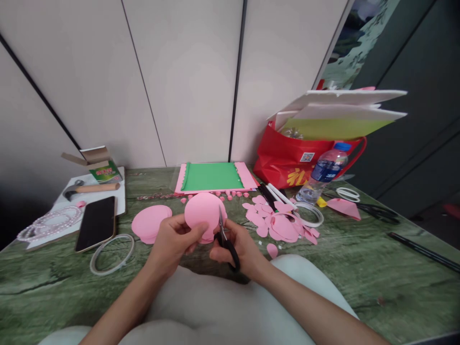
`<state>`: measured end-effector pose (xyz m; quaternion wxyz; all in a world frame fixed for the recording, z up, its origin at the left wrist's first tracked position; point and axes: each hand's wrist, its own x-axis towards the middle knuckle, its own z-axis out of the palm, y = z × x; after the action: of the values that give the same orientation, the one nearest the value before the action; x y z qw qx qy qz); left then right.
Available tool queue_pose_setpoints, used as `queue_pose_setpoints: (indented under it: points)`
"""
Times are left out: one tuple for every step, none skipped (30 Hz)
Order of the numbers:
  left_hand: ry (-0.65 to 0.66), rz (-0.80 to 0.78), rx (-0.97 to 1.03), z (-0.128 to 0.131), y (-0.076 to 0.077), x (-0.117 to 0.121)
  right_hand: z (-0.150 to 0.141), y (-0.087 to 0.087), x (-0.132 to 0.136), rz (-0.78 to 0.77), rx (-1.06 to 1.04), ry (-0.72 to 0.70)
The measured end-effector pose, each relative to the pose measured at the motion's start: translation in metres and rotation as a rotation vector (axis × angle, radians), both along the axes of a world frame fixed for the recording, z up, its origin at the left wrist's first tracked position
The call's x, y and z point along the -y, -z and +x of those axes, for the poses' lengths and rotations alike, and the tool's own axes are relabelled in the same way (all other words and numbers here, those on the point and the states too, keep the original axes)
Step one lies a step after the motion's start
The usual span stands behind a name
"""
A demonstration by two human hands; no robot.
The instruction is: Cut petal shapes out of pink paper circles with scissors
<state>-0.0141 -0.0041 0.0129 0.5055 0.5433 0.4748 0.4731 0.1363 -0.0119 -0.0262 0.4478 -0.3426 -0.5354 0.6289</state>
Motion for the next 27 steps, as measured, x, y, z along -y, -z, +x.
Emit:
queue_pose_setpoints:
  points:
    - [0.000,0.004,0.000,-0.0003,0.0002,-0.0001,-0.0001,0.0003,0.0000,-0.001,-0.002,0.004]
    - [-0.001,0.008,-0.001,-0.0006,0.0004,-0.0002,-0.0002,0.0003,0.0000,-0.002,-0.001,0.006]
    - [-0.001,0.012,-0.002,-0.0008,0.0007,-0.0003,-0.0004,0.0000,0.0001,-0.003,0.002,0.008]
    - [-0.001,0.015,-0.002,-0.0009,0.0008,-0.0004,-0.0005,-0.0006,0.0003,-0.003,0.007,0.012]
    - [-0.002,0.017,-0.001,-0.0008,0.0009,-0.0005,-0.0007,-0.0013,0.0005,-0.002,0.012,0.015]
    - [-0.002,0.018,0.001,-0.0006,0.0009,-0.0005,-0.0008,-0.0020,0.0006,-0.001,0.015,0.017]
    - [-0.004,0.018,0.004,-0.0004,0.0007,-0.0005,-0.0009,-0.0026,0.0008,0.000,0.015,0.018]
    - [-0.007,0.022,0.010,-0.0001,0.0004,-0.0005,-0.0010,-0.0031,0.0009,-0.001,0.014,0.019]
    - [-0.012,0.027,0.018,0.0002,0.0001,-0.0004,-0.0010,-0.0033,0.0009,0.000,0.014,0.019]
    - [-0.016,0.034,0.027,0.0005,-0.0004,-0.0004,-0.0010,-0.0033,0.0009,-0.001,0.015,0.020]
    - [-0.020,0.042,0.037,0.0007,-0.0008,-0.0004,-0.0011,-0.0032,0.0008,-0.004,0.016,0.023]
    - [-0.023,0.048,0.046,0.0007,-0.0013,-0.0005,-0.0011,-0.0032,0.0007,-0.013,0.018,0.025]
    - [-0.025,0.052,0.054,0.0007,-0.0017,-0.0005,-0.0012,-0.0032,0.0006,-0.026,0.021,0.028]
    - [-0.028,0.052,0.059,0.0007,-0.0021,-0.0006,-0.0014,-0.0034,0.0006,-0.043,0.022,0.029]
    - [-0.031,0.052,0.064,0.0006,-0.0024,-0.0006,-0.0016,-0.0037,0.0005,-0.060,0.021,0.030]
    - [-0.034,0.053,0.070,0.0005,-0.0027,-0.0006,-0.0018,-0.0042,0.0006,-0.074,0.020,0.030]
    - [-0.037,0.053,0.075,0.0005,-0.0029,-0.0006,-0.0020,-0.0046,0.0006,-0.082,0.018,0.030]
    - [-0.037,0.055,0.083,0.0006,-0.0032,-0.0005,-0.0022,-0.0048,0.0008,-0.084,0.017,0.031]
    - [-0.035,0.057,0.092,0.0008,-0.0034,-0.0004,-0.0024,-0.0049,0.0009,-0.081,0.017,0.033]
    - [-0.028,0.057,0.105,0.0011,-0.0037,-0.0002,-0.0026,-0.0047,0.0011,-0.075,0.017,0.031]
    - [-0.016,0.052,0.120,0.0014,-0.0040,0.0001,-0.0029,-0.0043,0.0012,-0.066,0.015,0.029]
    - [0.002,0.042,0.136,0.0019,-0.0043,0.0004,-0.0031,-0.0038,0.0014,-0.054,0.014,0.025]
    - [0.025,0.029,0.151,0.0024,-0.0046,0.0007,-0.0033,-0.0033,0.0016,-0.042,0.014,0.019]
    - [0.050,0.013,0.163,0.0029,-0.0047,0.0010,-0.0034,-0.0028,0.0018,-0.033,0.016,0.011]
    - [0.074,-0.002,0.169,0.0033,-0.0046,0.0012,-0.0035,-0.0023,0.0019,-0.026,0.021,0.004]
    - [0.089,-0.011,0.168,0.0035,-0.0042,0.0012,-0.0035,-0.0018,0.0021,-0.020,0.029,-0.005]
    - [0.090,-0.015,0.158,0.0036,-0.0034,0.0012,-0.0035,-0.0013,0.0022,-0.015,0.038,-0.014]
